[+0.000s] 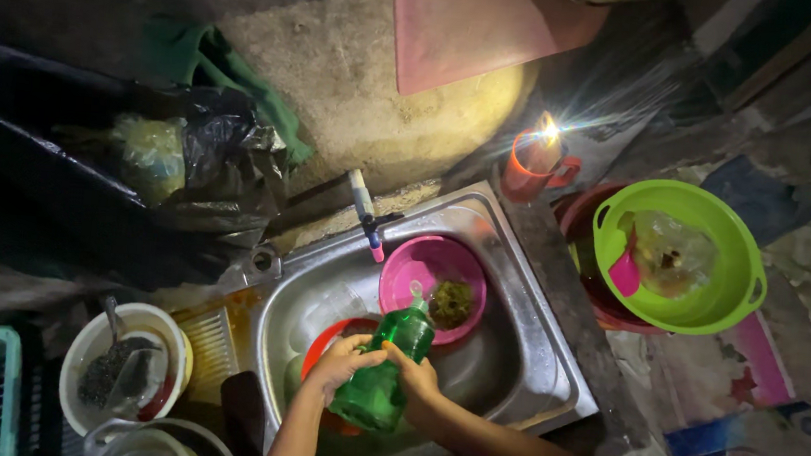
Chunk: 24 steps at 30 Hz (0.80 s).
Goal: The person checks a pot of yellow liquid on a gas stove, stirs it with a spatula, and then moves to the sink to wash several plastic bowls and a green leafy vegetable under running water.
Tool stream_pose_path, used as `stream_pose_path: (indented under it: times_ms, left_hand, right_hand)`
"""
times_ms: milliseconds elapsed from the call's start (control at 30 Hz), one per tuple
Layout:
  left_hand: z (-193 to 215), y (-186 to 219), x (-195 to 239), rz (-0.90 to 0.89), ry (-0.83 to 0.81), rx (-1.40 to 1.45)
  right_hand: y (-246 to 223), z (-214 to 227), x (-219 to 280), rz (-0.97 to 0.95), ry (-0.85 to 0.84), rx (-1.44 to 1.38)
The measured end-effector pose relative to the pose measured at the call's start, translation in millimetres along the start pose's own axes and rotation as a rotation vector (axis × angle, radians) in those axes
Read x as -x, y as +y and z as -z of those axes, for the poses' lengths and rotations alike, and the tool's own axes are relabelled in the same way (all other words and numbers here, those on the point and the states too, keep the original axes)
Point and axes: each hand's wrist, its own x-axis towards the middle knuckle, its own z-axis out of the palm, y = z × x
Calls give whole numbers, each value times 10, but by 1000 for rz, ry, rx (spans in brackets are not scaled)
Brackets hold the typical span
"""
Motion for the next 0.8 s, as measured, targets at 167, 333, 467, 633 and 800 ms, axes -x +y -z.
stream_pose_path:
  times_ms: [167, 333, 467, 633, 800]
  left_hand:
    - [-59, -87, 82, 4, 20, 144]
    - [-115, -190, 139, -106, 10, 117]
    - [-134, -322, 128, -246, -23, 129]
    - [-92, -507, 164, -165, 155, 326]
    - [-44, -448, 280, -550, 501, 230]
  right_hand:
    - [-58, 86, 65, 73, -153, 116]
    - [15, 186, 18, 112, -221, 161]
    - [-32, 295, -55, 245, -380, 279]
    - [-226, 146, 54, 425, -574, 595]
    - [-427, -139, 78, 805, -568, 1061]
